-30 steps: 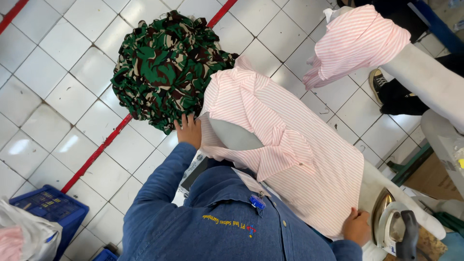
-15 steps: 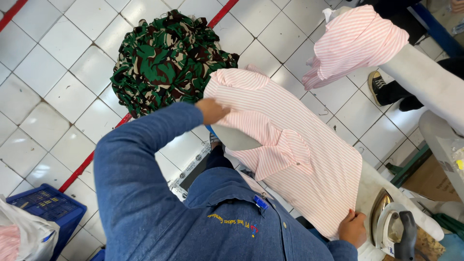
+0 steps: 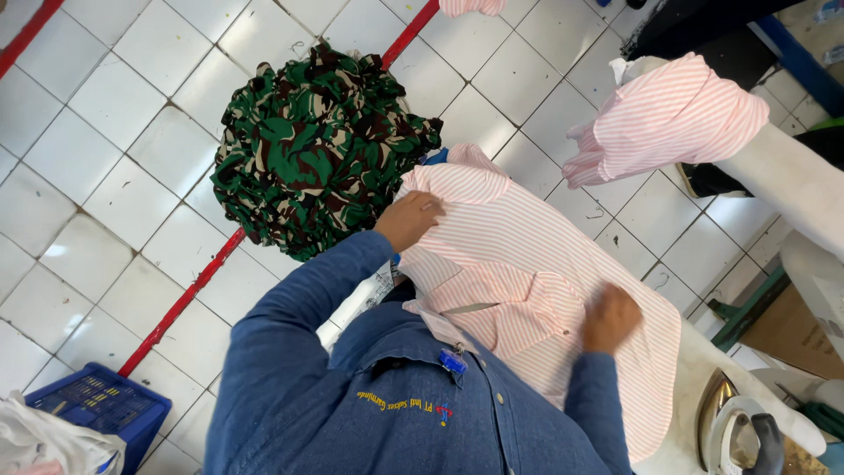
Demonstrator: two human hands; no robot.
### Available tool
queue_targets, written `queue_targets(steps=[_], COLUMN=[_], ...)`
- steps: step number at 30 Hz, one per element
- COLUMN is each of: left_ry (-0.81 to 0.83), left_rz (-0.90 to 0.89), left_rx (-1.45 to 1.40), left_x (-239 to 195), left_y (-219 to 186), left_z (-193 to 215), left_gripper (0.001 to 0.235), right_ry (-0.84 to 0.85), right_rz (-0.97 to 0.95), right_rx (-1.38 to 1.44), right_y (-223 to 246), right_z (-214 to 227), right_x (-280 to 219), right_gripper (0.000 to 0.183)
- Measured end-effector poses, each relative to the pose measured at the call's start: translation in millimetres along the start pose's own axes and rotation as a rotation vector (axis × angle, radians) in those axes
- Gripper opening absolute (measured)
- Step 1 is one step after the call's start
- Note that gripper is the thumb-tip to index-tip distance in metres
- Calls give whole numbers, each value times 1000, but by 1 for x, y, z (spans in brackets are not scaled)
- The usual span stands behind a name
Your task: The person irons a pink and white striped shirt on a blue ironing board. They repeatedly smooth the fabric with their hands and use a steam iron to press the shirt, adjusting its position multiple times.
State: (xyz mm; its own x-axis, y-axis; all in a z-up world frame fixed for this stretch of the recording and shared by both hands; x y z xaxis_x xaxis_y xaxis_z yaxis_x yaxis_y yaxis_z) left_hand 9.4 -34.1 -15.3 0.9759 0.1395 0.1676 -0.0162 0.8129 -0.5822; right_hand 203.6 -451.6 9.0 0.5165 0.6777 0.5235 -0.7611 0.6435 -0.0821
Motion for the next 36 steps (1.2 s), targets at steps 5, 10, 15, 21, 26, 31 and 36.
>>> queue_targets(steps=[5,10,15,21,26,31,36], left_ry=[-95,-207,-8,-223,-414,-415,66], left_rz=[-9,-1,322,323,119,14,-531], left_rx=[143,111,171,14,-1,315,21], left_x=[29,34,50,83,103,103,72], left_y=[13,15,-8,29,11,21,7], left_z=[-8,-12,3,-22,33,7,18], left_gripper=[21,25,25,28,29,30,49], right_ry=[9,59,418,552,530,367,166], right_rz=[281,401,420,46,-13,-67,46], right_rx=[191,228,205,450,427,510,444], right_y=[126,141,138,148,158,151,108], right_z=[-52,-81,-89,-125,-138,-104,-45], right_x=[145,184,202,200,214,213,150], right_gripper=[17,8,32,37,30,22,41])
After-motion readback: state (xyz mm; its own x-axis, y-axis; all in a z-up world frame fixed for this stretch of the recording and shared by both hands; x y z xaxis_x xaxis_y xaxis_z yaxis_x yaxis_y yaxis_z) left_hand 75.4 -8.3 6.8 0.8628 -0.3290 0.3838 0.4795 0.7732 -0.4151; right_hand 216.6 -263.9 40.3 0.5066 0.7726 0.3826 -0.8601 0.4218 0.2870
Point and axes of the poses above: each hand's wrist, its own x-axis towards the middle knuckle, its own z-axis out of the back of the hand, y = z × x, the point moved 1 cm from there along x, towards the middle knuckle, and after that the axes turned 6 degrees about -x, right-handed, at the moved point
